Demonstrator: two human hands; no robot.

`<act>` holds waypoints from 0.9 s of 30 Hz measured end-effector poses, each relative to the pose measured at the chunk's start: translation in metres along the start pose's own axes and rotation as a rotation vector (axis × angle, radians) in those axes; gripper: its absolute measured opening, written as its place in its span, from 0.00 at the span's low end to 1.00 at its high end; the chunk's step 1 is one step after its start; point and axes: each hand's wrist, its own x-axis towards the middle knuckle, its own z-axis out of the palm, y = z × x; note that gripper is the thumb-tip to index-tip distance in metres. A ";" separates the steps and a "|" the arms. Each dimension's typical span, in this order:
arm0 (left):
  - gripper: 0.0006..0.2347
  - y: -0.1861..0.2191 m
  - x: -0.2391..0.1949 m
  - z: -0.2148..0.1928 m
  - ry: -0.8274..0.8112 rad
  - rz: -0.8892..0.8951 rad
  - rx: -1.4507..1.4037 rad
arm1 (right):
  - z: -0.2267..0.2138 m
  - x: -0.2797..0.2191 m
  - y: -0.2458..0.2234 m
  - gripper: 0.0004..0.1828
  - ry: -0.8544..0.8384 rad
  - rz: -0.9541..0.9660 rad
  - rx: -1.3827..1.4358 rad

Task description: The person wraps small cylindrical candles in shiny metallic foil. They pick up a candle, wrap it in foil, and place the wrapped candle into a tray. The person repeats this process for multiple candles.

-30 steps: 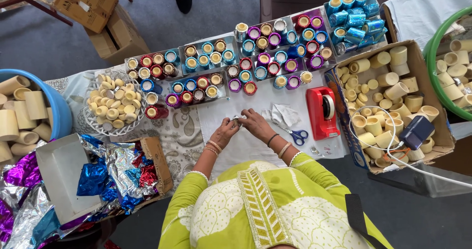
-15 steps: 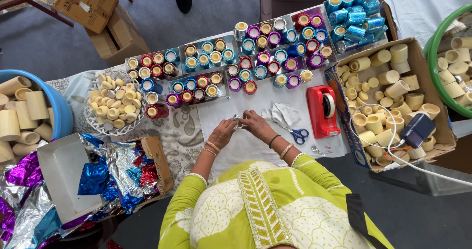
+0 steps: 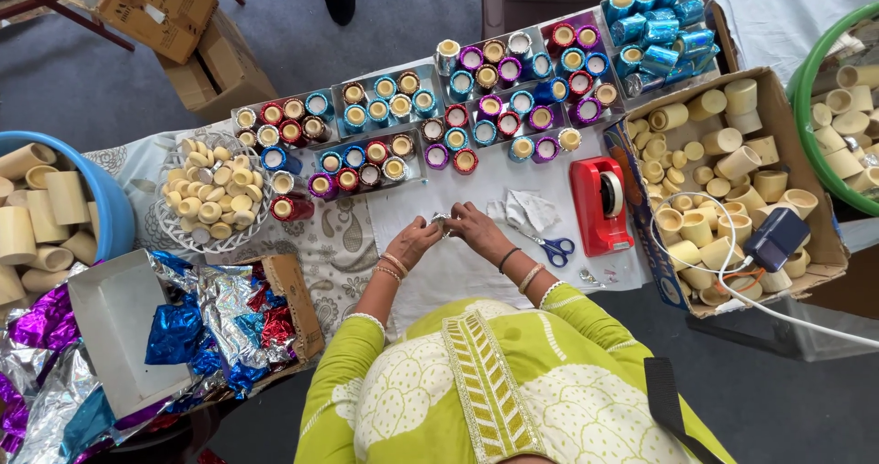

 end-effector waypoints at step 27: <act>0.10 0.029 -0.008 0.015 0.197 -0.213 -0.208 | -0.033 -0.137 0.037 0.12 0.456 0.510 0.333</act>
